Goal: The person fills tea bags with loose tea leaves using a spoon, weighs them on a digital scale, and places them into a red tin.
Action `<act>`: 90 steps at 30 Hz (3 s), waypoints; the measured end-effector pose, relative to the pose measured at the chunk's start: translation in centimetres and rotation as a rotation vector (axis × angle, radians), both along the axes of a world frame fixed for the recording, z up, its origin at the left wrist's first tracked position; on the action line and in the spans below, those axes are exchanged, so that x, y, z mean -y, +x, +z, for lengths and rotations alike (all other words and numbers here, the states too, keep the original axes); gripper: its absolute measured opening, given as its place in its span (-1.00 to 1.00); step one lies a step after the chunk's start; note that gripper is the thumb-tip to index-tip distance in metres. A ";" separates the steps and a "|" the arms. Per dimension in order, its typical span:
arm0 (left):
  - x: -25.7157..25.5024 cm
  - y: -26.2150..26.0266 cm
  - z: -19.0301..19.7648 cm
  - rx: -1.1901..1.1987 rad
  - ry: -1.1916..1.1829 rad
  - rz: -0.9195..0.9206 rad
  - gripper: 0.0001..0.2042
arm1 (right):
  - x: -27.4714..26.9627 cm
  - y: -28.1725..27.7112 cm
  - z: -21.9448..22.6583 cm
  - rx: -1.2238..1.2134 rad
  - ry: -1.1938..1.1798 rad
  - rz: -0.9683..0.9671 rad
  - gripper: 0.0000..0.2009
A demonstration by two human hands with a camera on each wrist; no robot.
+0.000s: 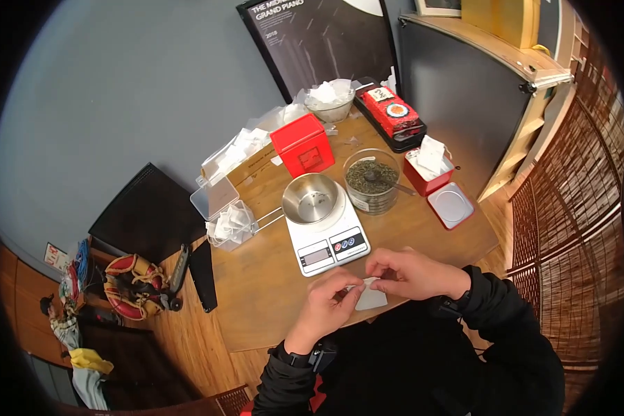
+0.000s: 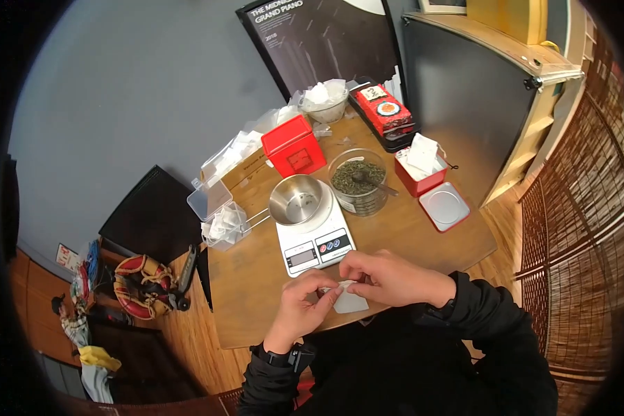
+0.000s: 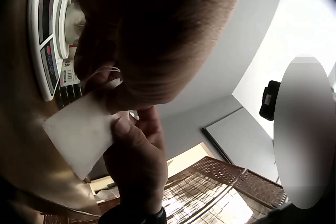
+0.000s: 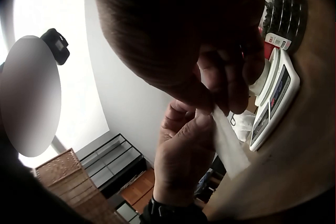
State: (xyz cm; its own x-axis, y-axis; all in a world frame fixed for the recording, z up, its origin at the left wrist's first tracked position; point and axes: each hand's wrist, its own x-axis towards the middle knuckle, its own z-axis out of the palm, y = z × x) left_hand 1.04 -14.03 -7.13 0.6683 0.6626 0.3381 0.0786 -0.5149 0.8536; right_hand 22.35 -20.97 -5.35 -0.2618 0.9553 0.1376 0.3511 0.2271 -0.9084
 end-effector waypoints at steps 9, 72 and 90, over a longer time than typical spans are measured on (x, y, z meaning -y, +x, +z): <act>-1.2 -1.7 -0.3 -0.095 -0.140 0.046 -0.90 | -2.5 -0.8 -0.7 -0.058 -0.015 0.041 -0.84; -13.6 -0.3 6.3 -0.251 0.607 0.417 -0.94 | -5.0 4.2 -6.5 -0.830 0.033 -0.662 -0.58; -13.7 2.5 1.4 -0.284 0.581 0.389 -0.88 | -6.9 8.7 -2.5 0.019 0.275 -0.697 -0.82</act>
State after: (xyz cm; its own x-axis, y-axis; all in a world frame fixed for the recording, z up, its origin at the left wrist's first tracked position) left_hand 3.57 -0.36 -5.78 0.5364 0.6363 0.5545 0.5235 -0.7662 0.3728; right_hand 31.01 -14.06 -7.83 0.3865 0.8327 0.3966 0.5116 0.1642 -0.8434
